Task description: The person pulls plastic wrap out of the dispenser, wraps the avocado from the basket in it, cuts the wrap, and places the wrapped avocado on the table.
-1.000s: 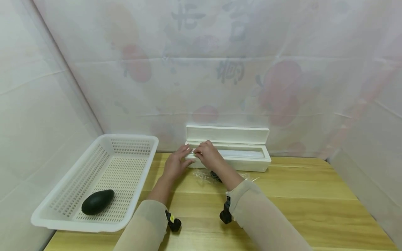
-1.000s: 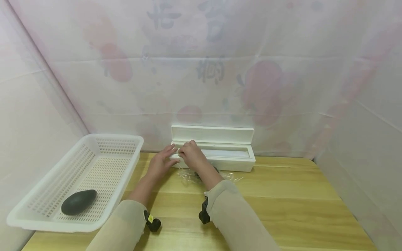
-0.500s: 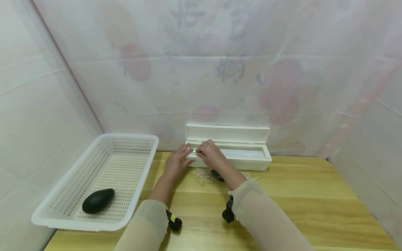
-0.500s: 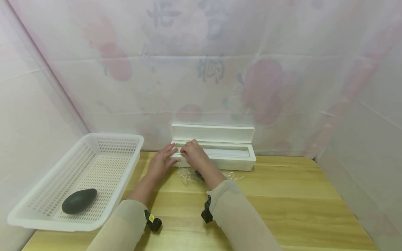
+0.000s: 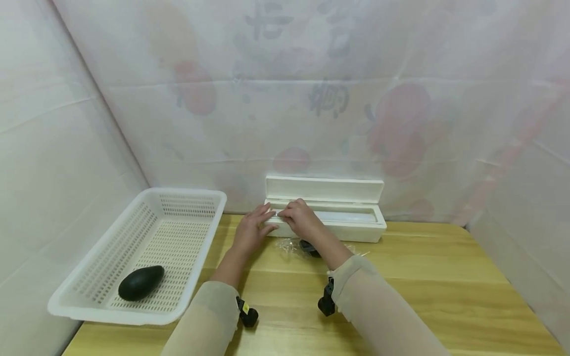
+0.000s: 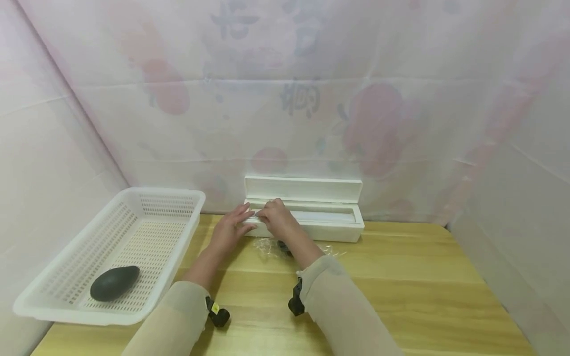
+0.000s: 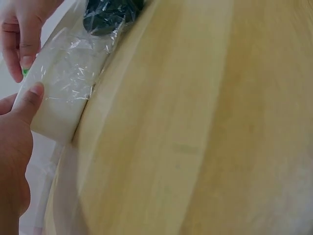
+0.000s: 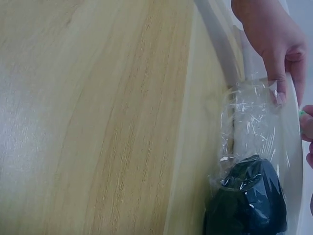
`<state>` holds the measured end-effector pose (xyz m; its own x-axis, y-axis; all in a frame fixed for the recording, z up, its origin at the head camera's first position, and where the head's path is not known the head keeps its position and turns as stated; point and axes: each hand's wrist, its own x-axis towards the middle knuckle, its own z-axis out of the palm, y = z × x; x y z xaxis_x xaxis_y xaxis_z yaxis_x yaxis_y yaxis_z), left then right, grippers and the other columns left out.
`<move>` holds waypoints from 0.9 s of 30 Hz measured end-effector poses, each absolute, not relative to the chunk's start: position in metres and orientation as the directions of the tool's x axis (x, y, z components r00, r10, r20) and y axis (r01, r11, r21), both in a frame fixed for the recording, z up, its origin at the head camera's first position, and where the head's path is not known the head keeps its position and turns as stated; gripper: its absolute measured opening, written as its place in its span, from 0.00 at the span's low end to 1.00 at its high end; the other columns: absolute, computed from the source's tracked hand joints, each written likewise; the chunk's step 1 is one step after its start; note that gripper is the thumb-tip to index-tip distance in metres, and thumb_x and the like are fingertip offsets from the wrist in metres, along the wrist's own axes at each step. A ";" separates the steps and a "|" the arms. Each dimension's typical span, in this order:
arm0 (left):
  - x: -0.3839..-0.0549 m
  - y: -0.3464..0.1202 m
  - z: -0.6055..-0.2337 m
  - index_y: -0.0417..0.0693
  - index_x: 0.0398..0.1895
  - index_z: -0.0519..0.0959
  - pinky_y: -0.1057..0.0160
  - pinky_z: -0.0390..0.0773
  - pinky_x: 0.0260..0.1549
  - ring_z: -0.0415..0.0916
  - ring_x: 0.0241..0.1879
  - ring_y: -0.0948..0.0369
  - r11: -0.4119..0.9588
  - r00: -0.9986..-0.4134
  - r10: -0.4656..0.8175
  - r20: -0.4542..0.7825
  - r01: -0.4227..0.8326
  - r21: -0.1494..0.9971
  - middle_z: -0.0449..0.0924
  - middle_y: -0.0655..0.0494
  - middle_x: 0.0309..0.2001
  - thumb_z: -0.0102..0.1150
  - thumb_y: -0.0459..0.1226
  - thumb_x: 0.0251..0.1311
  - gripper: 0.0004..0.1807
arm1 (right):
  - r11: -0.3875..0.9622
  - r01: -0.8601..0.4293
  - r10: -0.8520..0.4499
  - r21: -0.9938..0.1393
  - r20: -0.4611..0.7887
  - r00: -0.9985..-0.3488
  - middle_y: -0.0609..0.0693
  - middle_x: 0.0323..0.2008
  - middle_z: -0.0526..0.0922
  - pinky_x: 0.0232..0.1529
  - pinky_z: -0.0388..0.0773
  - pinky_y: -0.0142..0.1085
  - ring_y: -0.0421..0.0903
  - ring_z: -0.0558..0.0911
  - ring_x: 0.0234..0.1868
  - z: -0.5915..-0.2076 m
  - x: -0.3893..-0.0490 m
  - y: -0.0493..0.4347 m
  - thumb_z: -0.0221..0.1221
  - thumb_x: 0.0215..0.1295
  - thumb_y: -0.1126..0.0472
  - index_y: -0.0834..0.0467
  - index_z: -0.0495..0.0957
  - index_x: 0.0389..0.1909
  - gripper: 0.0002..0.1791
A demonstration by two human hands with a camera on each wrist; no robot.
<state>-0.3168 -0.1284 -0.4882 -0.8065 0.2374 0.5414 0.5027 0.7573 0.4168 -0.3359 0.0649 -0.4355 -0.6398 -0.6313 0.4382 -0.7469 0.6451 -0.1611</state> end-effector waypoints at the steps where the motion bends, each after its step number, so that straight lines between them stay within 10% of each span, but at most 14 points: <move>1: -0.317 -0.128 -0.488 0.53 0.57 0.76 0.44 0.63 0.62 0.62 0.67 0.54 0.756 -0.807 0.236 0.541 0.502 0.420 0.66 0.55 0.66 0.62 0.49 0.54 0.27 | 0.644 -0.749 -0.633 -0.158 0.441 -0.637 0.46 0.34 0.82 0.45 0.74 0.36 0.46 0.74 0.43 -0.436 -0.336 0.065 0.59 0.64 0.62 0.55 0.85 0.41 0.08; 18: -0.314 -0.133 -0.488 0.54 0.53 0.79 0.44 0.63 0.61 0.62 0.66 0.54 0.790 -0.798 0.228 0.557 0.487 0.374 0.66 0.56 0.66 0.61 0.50 0.55 0.23 | 0.602 -0.790 -0.666 -0.121 0.470 -0.579 0.47 0.36 0.82 0.45 0.77 0.32 0.45 0.77 0.42 -0.436 -0.334 0.061 0.59 0.63 0.64 0.57 0.85 0.38 0.07; 27: -0.313 -0.131 -0.490 0.56 0.54 0.78 0.45 0.62 0.62 0.61 0.67 0.56 0.790 -0.817 0.213 0.536 0.467 0.398 0.65 0.58 0.67 0.62 0.50 0.54 0.24 | 0.656 -0.699 -0.569 -0.284 0.423 -0.705 0.47 0.37 0.83 0.47 0.74 0.37 0.45 0.75 0.42 -0.441 -0.335 0.063 0.60 0.62 0.59 0.56 0.84 0.40 0.09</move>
<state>-0.3132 -0.1310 -0.4902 -0.8169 0.2128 0.5361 0.4668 0.7898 0.3978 -0.3351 0.0633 -0.4412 -0.7054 -0.5689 0.4228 -0.6993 0.6561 -0.2838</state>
